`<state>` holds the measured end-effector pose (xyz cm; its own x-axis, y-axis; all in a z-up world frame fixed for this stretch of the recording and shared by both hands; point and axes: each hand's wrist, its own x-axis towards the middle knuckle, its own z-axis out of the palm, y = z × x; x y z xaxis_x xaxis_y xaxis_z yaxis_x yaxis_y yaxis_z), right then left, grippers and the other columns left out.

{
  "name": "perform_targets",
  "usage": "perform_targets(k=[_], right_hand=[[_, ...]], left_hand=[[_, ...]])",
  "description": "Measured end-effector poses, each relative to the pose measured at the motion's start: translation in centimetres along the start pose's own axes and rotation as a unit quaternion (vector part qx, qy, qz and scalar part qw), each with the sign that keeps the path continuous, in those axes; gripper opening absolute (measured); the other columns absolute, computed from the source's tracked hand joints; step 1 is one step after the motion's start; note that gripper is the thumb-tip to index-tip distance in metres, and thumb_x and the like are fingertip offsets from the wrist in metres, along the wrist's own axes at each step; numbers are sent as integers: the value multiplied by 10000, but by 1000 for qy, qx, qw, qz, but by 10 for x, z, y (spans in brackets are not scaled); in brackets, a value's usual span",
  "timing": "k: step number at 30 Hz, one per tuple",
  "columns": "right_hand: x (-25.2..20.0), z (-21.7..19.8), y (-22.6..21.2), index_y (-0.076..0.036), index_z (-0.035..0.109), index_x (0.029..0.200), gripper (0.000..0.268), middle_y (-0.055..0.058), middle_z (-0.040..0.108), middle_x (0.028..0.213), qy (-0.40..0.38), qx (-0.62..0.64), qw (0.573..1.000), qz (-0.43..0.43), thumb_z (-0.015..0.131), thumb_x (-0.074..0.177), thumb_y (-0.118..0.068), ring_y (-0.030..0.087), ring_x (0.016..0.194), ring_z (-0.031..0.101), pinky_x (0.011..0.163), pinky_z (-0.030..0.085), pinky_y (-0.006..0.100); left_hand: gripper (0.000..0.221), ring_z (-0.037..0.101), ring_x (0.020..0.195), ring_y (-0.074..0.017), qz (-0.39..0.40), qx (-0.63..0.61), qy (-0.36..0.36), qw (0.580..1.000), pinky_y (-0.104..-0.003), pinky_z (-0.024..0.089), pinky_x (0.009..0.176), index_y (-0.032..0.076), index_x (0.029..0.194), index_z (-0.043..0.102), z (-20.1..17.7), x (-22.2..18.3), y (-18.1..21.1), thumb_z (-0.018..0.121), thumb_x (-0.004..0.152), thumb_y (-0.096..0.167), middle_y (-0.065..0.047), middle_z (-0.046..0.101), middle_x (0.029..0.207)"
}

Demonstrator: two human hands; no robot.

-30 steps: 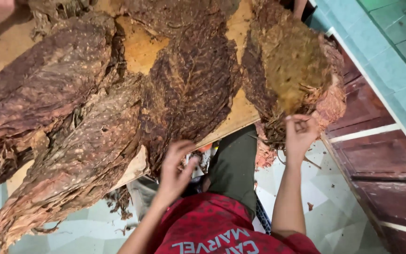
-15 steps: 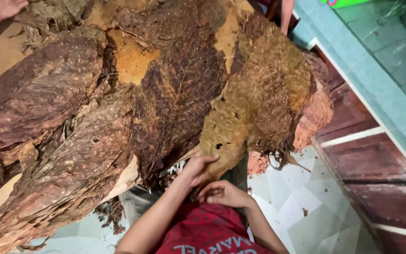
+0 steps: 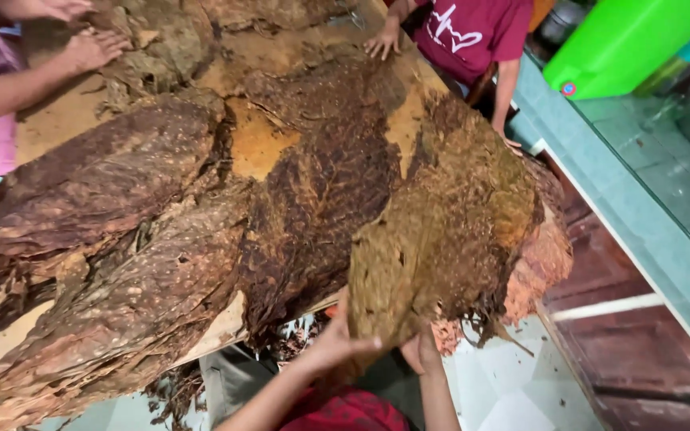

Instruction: The person repeatedly picks up, inspects, and places dried brown leaves on a wooden table. They handle the leaves one at a time, turning them over and separating them from a pile. Other people are also handling leaves at the same table.

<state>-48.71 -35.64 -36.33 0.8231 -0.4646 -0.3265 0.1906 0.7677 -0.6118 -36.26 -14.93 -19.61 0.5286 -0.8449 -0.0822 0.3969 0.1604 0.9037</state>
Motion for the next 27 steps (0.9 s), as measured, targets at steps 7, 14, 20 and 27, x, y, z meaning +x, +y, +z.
perform_targets(k=[7,14,20,27], right_hand=[[-26,88,-44,-119,426,1557,714,142,490,1530,124,33,992,14,447,948,-492,317,1407,448,1184,335,466],[-14,50,-27,-220,569,1347,400,89,631,1285,146,44,987,56,556,987,-394,246,1246,581,1108,430,469],[-14,51,-12,-181,597,1364,406,110,642,1289,170,10,982,81,555,995,-344,239,1174,596,989,481,396],[2,34,-7,-190,605,1380,388,92,652,1278,196,-15,975,99,549,1016,-313,225,1151,603,957,476,359]], left_hand=[[1104,101,1577,-295,4,204,-30,979,-416,199,1275,167,1635,120,-15,-2,76,497,695,-273,-112,76,1728],[140,673,653,-118,-103,714,-33,692,-189,600,513,80,1071,660,-70,32,204,579,983,8,-44,683,896],[148,669,623,-127,-81,832,79,544,-234,613,488,52,1047,695,-99,69,301,564,1036,-18,-43,695,837],[176,729,855,-243,-48,878,166,446,-456,666,745,59,1115,641,-171,90,379,636,947,10,-73,697,978]])
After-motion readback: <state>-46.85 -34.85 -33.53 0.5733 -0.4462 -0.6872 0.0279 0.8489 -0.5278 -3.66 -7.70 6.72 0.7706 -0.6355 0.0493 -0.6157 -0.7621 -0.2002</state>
